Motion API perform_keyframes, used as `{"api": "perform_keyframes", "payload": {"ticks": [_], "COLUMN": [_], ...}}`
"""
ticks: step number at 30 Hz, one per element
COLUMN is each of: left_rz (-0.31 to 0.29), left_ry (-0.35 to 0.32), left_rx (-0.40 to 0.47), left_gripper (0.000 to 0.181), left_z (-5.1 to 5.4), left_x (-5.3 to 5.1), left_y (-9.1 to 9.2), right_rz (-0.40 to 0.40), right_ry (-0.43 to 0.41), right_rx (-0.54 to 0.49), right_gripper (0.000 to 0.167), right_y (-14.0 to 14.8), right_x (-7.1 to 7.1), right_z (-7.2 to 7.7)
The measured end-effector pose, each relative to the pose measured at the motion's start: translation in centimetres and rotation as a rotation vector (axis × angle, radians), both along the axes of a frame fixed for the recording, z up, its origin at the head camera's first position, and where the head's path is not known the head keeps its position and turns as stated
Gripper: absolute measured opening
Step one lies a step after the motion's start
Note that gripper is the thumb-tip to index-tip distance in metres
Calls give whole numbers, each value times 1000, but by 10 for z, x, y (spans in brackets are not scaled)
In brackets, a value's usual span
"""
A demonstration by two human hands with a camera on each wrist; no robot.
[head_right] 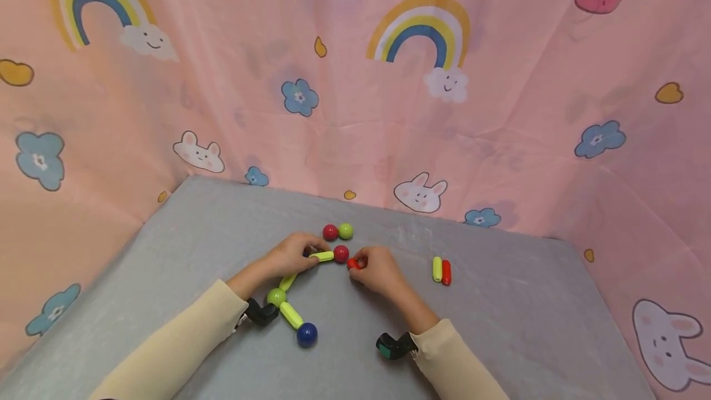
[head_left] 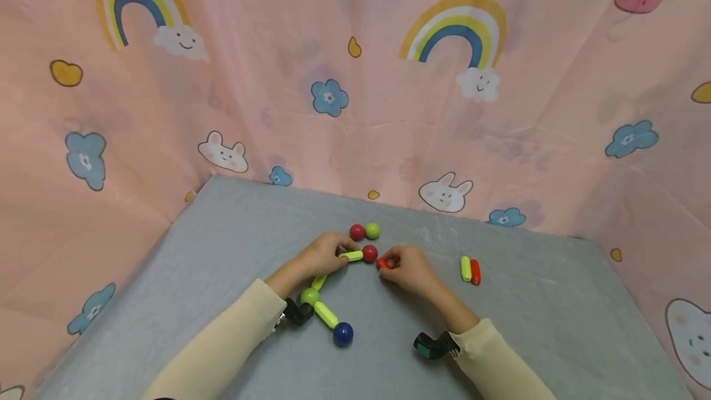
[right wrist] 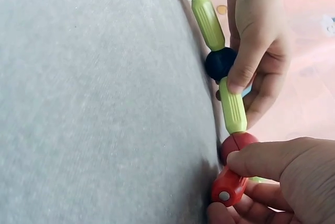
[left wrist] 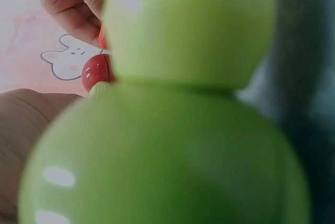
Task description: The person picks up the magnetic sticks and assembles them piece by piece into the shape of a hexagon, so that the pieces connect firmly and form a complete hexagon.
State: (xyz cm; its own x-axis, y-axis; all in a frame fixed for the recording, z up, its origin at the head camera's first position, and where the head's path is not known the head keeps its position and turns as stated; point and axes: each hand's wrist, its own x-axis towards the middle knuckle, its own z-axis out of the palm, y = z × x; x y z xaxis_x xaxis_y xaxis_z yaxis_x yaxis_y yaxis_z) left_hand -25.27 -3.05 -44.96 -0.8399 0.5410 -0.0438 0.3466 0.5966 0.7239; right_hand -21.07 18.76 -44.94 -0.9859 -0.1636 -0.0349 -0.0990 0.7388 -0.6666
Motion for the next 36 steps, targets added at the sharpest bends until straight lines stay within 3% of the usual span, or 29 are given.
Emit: {"api": "perform_keyframes", "payload": {"ticks": [14, 23, 36], "left_rz": [50, 108, 237], "left_ry": [-9, 46, 57], "left_rx": [24, 52, 32], "left_gripper": [27, 26, 24], "left_z": [0, -2, 0], "left_x": [7, 16, 34], "left_y": [-1, -1, -10], "right_rz": [-38, -50, 130], "right_ry": [-21, 11, 63], "right_rx": [-22, 27, 102], "right_gripper": [15, 14, 13], "right_y": [-8, -11, -9], "right_x": [-2, -9, -16], "right_z": [2, -1, 1]}}
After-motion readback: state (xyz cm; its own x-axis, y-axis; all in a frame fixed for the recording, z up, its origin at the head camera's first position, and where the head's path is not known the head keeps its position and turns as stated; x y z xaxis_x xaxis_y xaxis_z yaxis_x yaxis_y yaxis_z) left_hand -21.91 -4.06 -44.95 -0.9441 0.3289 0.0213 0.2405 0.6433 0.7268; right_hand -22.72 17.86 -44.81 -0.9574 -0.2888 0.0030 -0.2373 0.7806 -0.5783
